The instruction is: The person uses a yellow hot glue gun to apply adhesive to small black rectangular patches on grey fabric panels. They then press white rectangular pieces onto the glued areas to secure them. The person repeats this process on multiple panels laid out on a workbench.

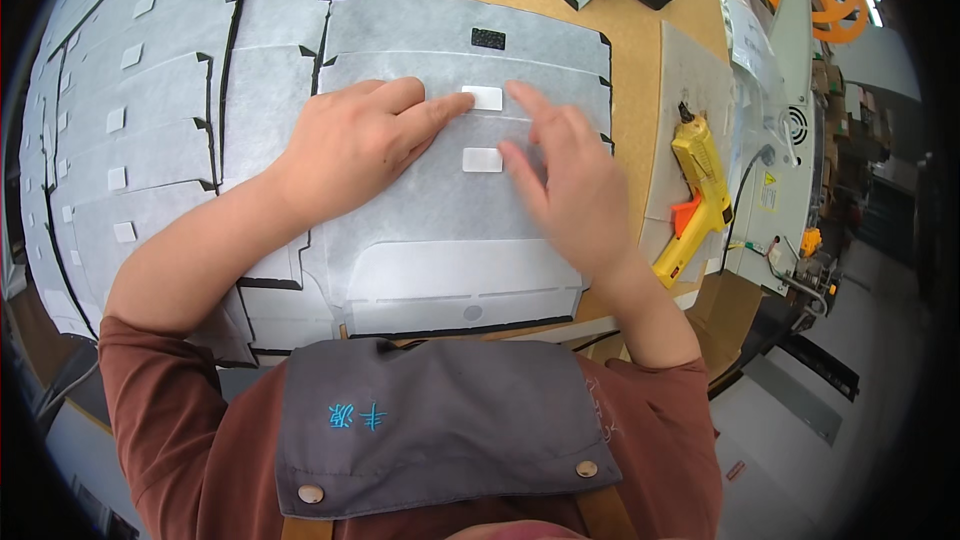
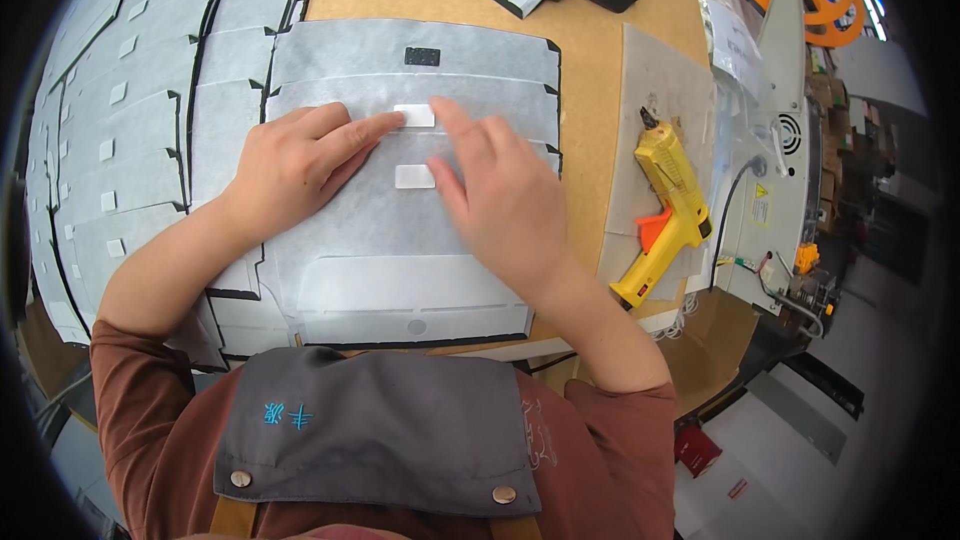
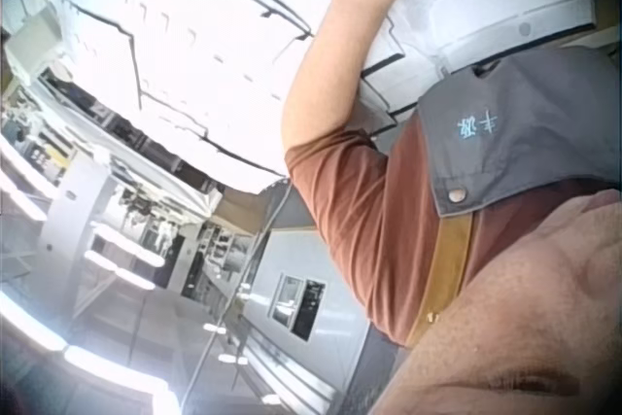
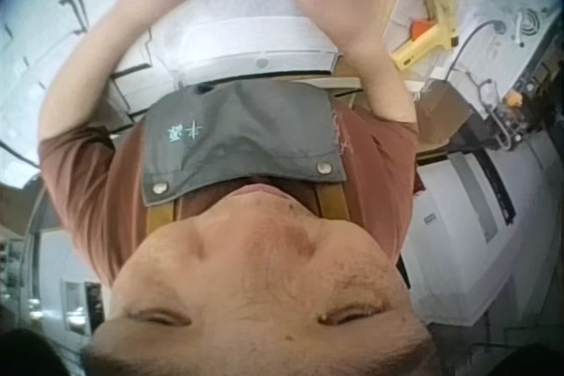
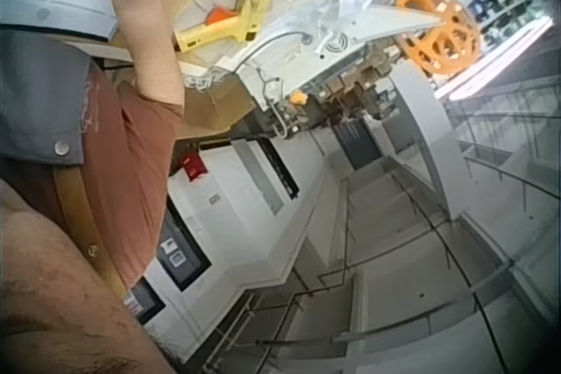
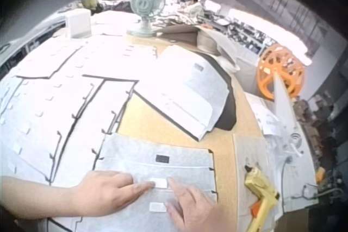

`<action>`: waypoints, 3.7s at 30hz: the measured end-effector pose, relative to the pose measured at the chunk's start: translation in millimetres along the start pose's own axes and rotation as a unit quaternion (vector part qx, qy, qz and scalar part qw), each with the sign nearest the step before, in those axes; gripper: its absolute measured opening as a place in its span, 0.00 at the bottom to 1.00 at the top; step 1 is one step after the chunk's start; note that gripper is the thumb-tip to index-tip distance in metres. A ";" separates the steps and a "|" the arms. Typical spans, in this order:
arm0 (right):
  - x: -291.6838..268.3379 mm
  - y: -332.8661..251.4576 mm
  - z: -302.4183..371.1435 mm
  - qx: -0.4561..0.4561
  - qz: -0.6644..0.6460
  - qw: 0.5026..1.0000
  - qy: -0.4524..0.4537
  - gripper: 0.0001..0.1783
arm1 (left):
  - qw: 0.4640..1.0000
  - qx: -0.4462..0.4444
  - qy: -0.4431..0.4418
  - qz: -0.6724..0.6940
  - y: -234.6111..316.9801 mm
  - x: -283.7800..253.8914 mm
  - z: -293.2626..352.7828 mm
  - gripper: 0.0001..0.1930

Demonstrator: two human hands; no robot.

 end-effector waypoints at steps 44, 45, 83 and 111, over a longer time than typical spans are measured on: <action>2.6 14.2 12.6 -0.030 -0.054 0.998 0.014 0.26 | 0.999 0.013 -0.030 -0.013 17.8 2.6 -8.5 0.19; -1.0 11.6 14.7 -0.046 -0.028 0.998 0.039 0.26 | 0.999 0.012 -0.033 -0.016 18.9 3.6 -8.0 0.19; -151.0 114.0 196.9 0.152 -0.523 0.698 0.465 0.22 | 0.787 -0.224 -0.418 0.394 116.3 34.5 90.1 0.17; -148.0 82.9 61.6 0.064 -0.512 0.841 0.160 0.39 | 0.980 -0.038 -0.057 -0.185 -35.7 -22.2 -9.7 0.22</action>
Point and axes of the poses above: each hand's wrist, its own z-axis away from the middle knuckle, its own x-axis out of the palm, y = z × x, the point moved 10 cm from there along -z, towards the middle knuckle, and after that the axes turned 10 degrees about -x, right-handed, at the moved point
